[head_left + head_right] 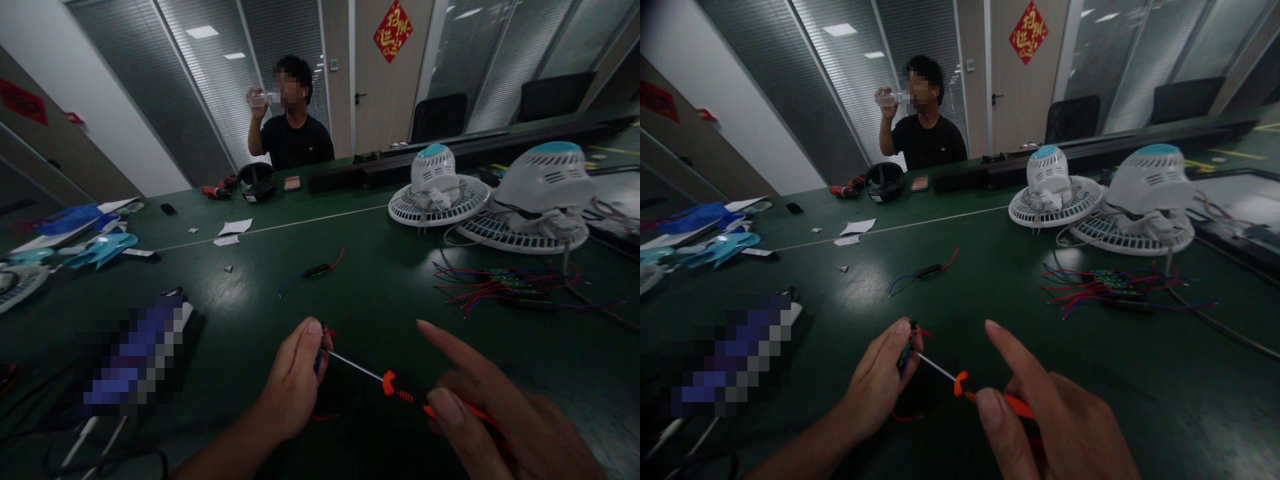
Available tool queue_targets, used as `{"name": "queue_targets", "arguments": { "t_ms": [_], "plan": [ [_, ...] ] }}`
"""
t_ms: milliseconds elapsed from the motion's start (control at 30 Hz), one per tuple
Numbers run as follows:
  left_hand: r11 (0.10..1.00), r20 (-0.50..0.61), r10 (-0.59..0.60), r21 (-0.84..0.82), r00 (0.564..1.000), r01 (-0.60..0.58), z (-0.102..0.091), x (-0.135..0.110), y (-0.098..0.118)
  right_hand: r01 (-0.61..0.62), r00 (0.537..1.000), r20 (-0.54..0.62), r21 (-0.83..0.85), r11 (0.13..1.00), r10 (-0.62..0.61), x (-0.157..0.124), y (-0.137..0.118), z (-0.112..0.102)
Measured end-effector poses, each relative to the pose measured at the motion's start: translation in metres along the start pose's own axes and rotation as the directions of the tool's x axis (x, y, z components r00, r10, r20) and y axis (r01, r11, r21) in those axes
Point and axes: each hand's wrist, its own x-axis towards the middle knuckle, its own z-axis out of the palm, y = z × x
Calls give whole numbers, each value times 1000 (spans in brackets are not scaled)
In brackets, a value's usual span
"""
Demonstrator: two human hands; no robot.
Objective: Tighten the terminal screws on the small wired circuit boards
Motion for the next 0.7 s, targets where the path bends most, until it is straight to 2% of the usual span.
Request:
{"name": "queue_targets", "arguments": {
  "t_ms": [100, 267, 500, 700],
  "plan": [
    [1000, -3, 2, -11, 1000, -2, -1, 0, -2, 13, 1000, -25, 18, 1000, -13, 1, -1, 2],
    [1000, 6, 17, 6, 1000, -17, -1, 0, -2, 17, 999, 27, -9, 1000, -17, 0, 0, 1],
    [1000, -14, 8, -1, 1000, -8, 1, 0, -1, 76, 997, -7, 15, 997, -76, 2, -1, 1],
    [1000, -17, 2, -10, 1000, -3, 0, 1, -3, 40, 999, -7, 36, 999, -39, 1, -1, 2]
  ]
}}
